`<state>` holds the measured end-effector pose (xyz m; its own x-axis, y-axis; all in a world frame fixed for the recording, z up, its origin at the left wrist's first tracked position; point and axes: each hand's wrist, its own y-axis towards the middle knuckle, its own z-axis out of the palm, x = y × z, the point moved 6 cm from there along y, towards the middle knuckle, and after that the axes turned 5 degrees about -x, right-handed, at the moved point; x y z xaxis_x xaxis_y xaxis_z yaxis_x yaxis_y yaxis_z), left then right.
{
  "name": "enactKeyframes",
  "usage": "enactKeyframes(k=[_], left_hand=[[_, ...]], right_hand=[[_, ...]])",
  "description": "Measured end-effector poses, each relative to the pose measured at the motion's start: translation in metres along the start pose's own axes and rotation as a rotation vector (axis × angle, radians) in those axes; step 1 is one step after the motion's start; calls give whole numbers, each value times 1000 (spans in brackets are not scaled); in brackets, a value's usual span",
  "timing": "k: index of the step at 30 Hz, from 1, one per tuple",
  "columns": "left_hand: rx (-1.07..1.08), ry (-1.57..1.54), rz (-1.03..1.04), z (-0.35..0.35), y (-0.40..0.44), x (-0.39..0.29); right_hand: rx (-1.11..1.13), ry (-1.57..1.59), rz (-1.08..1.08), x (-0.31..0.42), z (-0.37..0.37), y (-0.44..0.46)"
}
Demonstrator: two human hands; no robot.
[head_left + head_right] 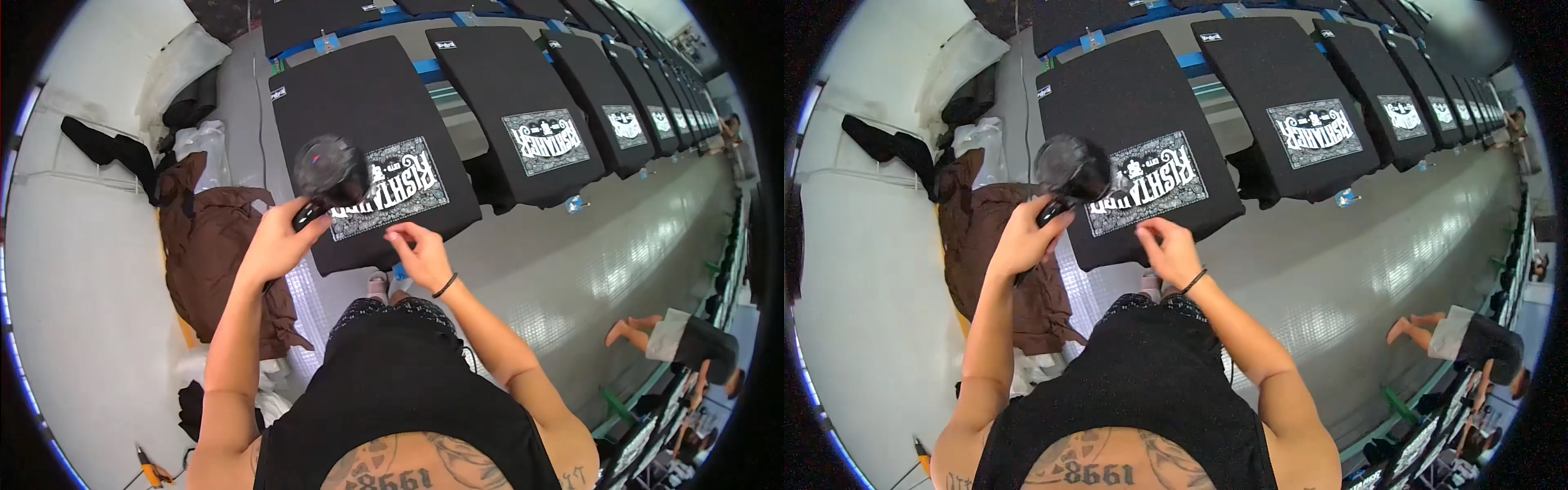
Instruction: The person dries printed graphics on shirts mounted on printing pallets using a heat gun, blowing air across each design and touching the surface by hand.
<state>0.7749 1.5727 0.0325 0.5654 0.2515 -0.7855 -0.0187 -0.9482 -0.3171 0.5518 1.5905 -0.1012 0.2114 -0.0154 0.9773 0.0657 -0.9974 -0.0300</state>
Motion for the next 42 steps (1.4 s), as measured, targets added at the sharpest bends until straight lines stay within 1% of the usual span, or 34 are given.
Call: enactKeyframes(k=[1,2,3,4,5,7,8,9,10,11,12,13,14,15,16,17,19,20,21,22,23,25,26,27,29,31,32,33,35,37,38,39,41,42], left_hand=[[-2,-12,-3,7,3,-7],[-25,-1,83,13,9,-12],[-44,13,170,21,14,-18],[-32,-8,193,29,14,-28],[-43,1,252,36,12,-41],[-40,-31,405,57,4,-66],[15,15,394,72,-4,-75],[82,52,430,86,-12,-84],[69,-41,552,100,-19,-90],[80,-69,657,110,-29,-95],[39,9,806,112,-39,-106],[152,32,665,119,-42,-103],[272,88,483,129,-39,-96],[279,188,502,140,-31,-87],[227,321,661,148,-27,-83],[169,450,816,155,-23,-80],[37,349,850,164,-2,-76],[7,249,773,173,17,-66],[-98,151,671,182,35,-57],[-77,12,374,194,56,-46],[-129,-78,307,209,79,-38],[-96,-251,186,243,117,-47],[-1,-448,21,267,132,-50],[79,-574,-87,286,148,-58],[169,-823,-213,325,185,-67],[105,-957,-232,342,216,-77],[19,-949,-261,343,232,-76],[-77,-860,-278,342,249,-73],[-265,-670,-315,333,278,-58],[-374,-534,-259,318,302,-51],[-370,-493,-233,317,319,-39],[-424,-425,-236,313,322,-42],[-504,-354,-266,305,338,-52],[-557,-249,-233,304,352,-45]], right_hand=[[72,78,47,13,10,-7],[114,191,107,17,19,-10],[92,325,113,24,24,-8],[64,458,121,37,25,-4],[25,595,284,42,21,-2],[-75,803,299,62,5,5],[-89,808,199,72,-10,9],[-238,912,165,92,-23,7],[-290,836,162,89,-38,6],[-320,779,89,90,-57,5],[-287,834,113,92,-77,3],[-340,844,136,95,-101,0],[-332,889,120,102,-121,-5],[-338,911,118,107,-141,-11],[-348,851,61,103,-168,-14],[-349,885,40,101,-195,-17],[-354,831,32,108,-252,-25],[-341,812,34,109,-277,-29],[-329,850,43,110,-300,-32],[-307,842,41,110,-319,-32],[-300,791,37,104,-339,-32],[-296,679,84,86,-368,-29],[-341,605,131,75,-376,-25],[-326,571,137,65,-382,-19],[-309,533,172,50,-387,-3],[-337,323,206,39,-391,13],[-317,213,143,37,-392,20],[-305,158,165,32,-393,28],[-254,196,179,30,-392,46],[-220,163,239,19,-392,65],[-179,54,234,14,-391,73],[-138,-57,222,14,-391,83],[-188,134,236,21,-389,94],[-200,192,267,26,-389,99]])
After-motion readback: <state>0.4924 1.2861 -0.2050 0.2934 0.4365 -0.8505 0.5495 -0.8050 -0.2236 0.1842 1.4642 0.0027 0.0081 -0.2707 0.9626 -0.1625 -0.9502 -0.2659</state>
